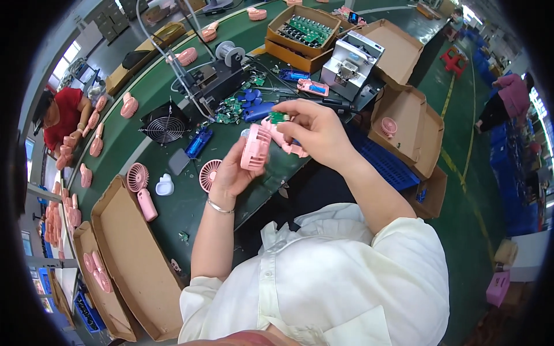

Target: The person assembles portable fans by installing circuit boards, batteries, and fan components into casings by hand and fastening them using an electric screwdriver.

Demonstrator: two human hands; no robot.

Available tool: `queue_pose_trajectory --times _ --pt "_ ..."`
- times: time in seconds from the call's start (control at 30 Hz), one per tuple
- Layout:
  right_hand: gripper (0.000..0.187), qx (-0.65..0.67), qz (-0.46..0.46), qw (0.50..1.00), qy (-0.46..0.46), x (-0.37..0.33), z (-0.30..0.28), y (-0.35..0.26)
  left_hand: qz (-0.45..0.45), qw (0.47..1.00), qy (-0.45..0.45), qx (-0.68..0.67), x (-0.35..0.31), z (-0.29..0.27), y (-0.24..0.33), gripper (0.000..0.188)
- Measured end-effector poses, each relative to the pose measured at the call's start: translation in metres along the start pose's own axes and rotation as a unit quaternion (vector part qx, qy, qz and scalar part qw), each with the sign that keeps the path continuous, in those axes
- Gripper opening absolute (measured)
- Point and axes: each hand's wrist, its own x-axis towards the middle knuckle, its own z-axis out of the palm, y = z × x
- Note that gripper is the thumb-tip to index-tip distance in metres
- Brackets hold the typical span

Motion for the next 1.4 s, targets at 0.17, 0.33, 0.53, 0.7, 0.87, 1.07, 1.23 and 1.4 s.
queue_pose_trajectory --times 0.17,0.33,0.53,0.7,0.87,1.07,1.23,1.4 --pt "0.030 -0.048 0.030 0.998 0.020 -0.010 -0.001 0.008 0.245 0.954 0.093 0.148 -0.006 0.035 0.013 0.048" --pt "0.030 -0.121 0.087 0.988 -0.028 -0.016 0.015 0.005 0.313 0.922 0.117 0.194 -0.011 0.039 0.012 0.061" --pt "0.036 -0.331 -0.080 0.928 -0.150 -0.004 0.016 0.030 0.346 0.902 0.141 0.218 -0.012 0.033 0.016 0.061" --pt "0.058 -0.228 -0.063 0.955 -0.178 0.005 0.015 0.035 0.319 0.898 0.163 0.257 -0.011 0.029 0.014 0.063" --pt "0.053 -0.102 0.052 0.969 -0.217 0.021 0.014 0.042 0.322 0.869 0.136 0.351 -0.015 0.038 0.010 0.070" --pt "0.048 0.009 0.014 0.981 -0.195 0.032 0.006 0.057 0.347 0.851 0.168 0.357 -0.022 0.042 -0.003 0.079" --pt "0.053 0.167 0.013 0.975 -0.149 0.037 -0.001 0.056 0.321 0.849 0.217 0.359 -0.017 0.042 -0.033 0.086" --pt "0.053 0.287 -0.010 0.946 -0.151 0.049 -0.004 0.045 0.210 0.825 0.258 0.457 -0.010 0.028 -0.061 0.088"
